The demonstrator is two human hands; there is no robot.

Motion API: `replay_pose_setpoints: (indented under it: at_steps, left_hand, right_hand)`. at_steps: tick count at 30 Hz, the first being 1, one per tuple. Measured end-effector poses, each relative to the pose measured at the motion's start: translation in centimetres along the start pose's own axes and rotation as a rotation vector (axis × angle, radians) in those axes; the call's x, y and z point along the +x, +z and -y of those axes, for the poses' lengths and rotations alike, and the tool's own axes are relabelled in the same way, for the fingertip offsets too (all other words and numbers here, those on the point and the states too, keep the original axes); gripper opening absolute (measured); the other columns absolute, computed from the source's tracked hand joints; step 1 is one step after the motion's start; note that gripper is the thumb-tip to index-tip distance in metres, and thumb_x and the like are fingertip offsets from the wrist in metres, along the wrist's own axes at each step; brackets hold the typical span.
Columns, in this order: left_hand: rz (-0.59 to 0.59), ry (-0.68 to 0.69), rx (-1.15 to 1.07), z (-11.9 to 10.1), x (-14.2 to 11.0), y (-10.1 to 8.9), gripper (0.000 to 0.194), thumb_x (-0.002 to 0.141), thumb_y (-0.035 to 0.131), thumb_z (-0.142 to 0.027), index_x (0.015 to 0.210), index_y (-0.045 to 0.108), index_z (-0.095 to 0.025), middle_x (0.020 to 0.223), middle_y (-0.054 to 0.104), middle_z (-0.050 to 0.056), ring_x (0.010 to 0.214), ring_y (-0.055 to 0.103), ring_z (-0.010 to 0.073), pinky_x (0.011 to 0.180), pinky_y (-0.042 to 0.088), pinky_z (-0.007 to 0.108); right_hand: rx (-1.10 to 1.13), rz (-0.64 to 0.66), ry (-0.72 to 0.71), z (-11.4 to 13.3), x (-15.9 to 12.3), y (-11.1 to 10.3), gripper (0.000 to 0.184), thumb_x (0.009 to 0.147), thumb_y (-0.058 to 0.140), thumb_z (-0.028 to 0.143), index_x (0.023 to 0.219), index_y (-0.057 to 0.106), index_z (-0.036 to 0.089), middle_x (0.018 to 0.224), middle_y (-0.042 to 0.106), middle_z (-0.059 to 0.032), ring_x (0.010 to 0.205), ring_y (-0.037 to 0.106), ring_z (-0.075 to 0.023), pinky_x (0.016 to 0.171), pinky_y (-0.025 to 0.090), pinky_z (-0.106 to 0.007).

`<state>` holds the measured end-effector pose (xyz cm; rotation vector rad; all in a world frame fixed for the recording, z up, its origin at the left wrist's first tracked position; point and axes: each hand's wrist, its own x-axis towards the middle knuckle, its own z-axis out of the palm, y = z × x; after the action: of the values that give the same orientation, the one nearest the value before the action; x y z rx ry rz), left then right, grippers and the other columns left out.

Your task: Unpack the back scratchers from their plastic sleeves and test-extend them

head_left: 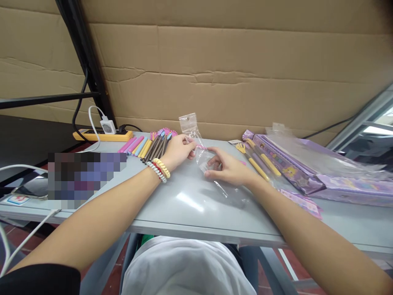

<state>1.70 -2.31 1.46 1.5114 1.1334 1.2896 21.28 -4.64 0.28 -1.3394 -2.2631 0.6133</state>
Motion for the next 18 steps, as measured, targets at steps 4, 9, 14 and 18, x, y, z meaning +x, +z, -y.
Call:
replay_pose_setpoints:
  at_steps: [4,9,14,18]
  left_hand:
    - [-0.074,-0.046,-0.090,-0.3,0.1,0.2,0.009,0.079,0.056,-0.012,0.071,0.052,-0.015,0.058,0.061,0.000,0.050,0.061,0.0122,0.050,0.054,0.025]
    - [-0.146,-0.111,-0.186,-0.5,0.5,-0.3,0.019,0.086,0.049,-0.025,0.069,0.050,-0.015,0.057,0.059,0.000,0.041,0.057,0.0120,0.041,0.048,0.024]
    - [-0.202,-0.066,-0.144,-0.6,0.8,-0.8,0.022,0.086,0.051,-0.030,0.068,0.049,-0.017,0.050,0.053,-0.003,0.038,0.053,0.0108,0.038,0.042,0.021]
    - [-0.117,-0.025,-0.135,-0.5,0.6,-0.9,0.031,0.088,0.046,-0.048,0.080,0.049,-0.018,0.068,0.060,0.001,0.042,0.054,0.0107,0.040,0.042,0.023]
  right_hand:
    - [-0.126,-0.083,-0.122,0.5,-0.2,0.9,0.100,0.065,0.073,0.036,0.149,0.022,0.020,0.126,0.056,-0.0131,0.102,0.060,-0.0271,0.083,0.049,-0.038]
    - [-0.186,-0.115,-0.211,0.9,-0.5,0.4,0.081,0.068,0.058,0.016,0.145,0.034,0.022,0.133,0.050,-0.0112,0.113,0.053,-0.0253,0.089,0.046,-0.036]
    - [-0.230,-0.089,-0.204,1.2,-0.8,-0.1,0.066,0.071,0.057,0.020,0.137,0.046,0.019,0.123,0.054,-0.0120,0.095,0.058,-0.0222,0.077,0.048,-0.034]
    - [-0.282,-0.189,-0.170,0.8,-0.7,0.3,0.058,0.072,0.054,0.019,0.131,0.052,0.018,0.112,0.059,-0.0105,0.085,0.059,-0.0204,0.074,0.048,-0.034]
